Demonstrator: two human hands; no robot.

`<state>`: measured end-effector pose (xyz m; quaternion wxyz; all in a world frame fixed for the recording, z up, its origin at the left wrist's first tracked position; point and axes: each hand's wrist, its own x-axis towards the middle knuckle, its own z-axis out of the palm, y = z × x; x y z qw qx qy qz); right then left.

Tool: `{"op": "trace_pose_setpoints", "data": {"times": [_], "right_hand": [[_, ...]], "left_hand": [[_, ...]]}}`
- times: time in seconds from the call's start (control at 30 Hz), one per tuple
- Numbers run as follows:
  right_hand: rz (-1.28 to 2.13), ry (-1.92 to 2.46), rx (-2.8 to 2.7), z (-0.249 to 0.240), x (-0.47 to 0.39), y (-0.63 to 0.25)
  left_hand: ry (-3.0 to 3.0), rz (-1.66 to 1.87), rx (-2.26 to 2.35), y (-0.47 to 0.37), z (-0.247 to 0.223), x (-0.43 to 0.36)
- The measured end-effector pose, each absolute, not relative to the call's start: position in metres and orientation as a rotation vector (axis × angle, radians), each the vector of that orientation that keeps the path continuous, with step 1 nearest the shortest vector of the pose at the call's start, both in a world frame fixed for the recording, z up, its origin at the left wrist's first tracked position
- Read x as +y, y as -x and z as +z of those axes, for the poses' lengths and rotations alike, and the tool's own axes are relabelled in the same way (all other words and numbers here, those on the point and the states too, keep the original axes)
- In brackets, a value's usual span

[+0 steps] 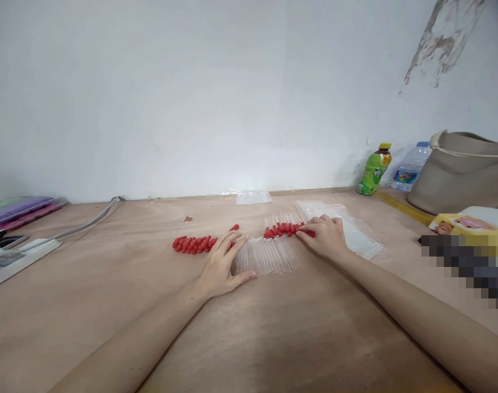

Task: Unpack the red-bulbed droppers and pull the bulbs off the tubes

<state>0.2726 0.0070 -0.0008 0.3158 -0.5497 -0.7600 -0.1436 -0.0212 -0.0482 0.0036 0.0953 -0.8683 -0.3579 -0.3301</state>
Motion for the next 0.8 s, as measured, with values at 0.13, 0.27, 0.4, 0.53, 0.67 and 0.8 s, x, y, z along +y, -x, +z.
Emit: {"op": "trace_pose_setpoints", "data": {"times": [0.13, 0.27, 0.4, 0.53, 0.67, 0.8], "right_hand": [[-0.328, 1.486, -1.926, 0.002, 0.009, -0.268], [-0.153, 1.533, -1.662, 0.008, 0.01, -0.26], [-0.045, 1.405, -1.546, 0.011, 0.002, -0.253], [-0.218, 1.164, -1.741, 0.009, -0.022, -0.244], [-0.314, 0.902, -2.043, 0.007, -0.049, -0.232], [-0.414, 0.774, -2.16, 0.006, -0.062, -0.224]], "left_hand": [[2.568, -0.994, -1.054, 0.021, 0.004, -0.048], [2.559, -0.994, -1.062, 0.02, 0.005, -0.05], [2.55, -1.006, -1.083, 0.02, 0.005, -0.05], [2.521, -1.004, -1.109, 0.02, 0.004, -0.05], [2.43, -0.975, -1.044, 0.018, 0.004, -0.05], [2.264, -0.941, -0.938, 0.014, 0.003, -0.053]]}}
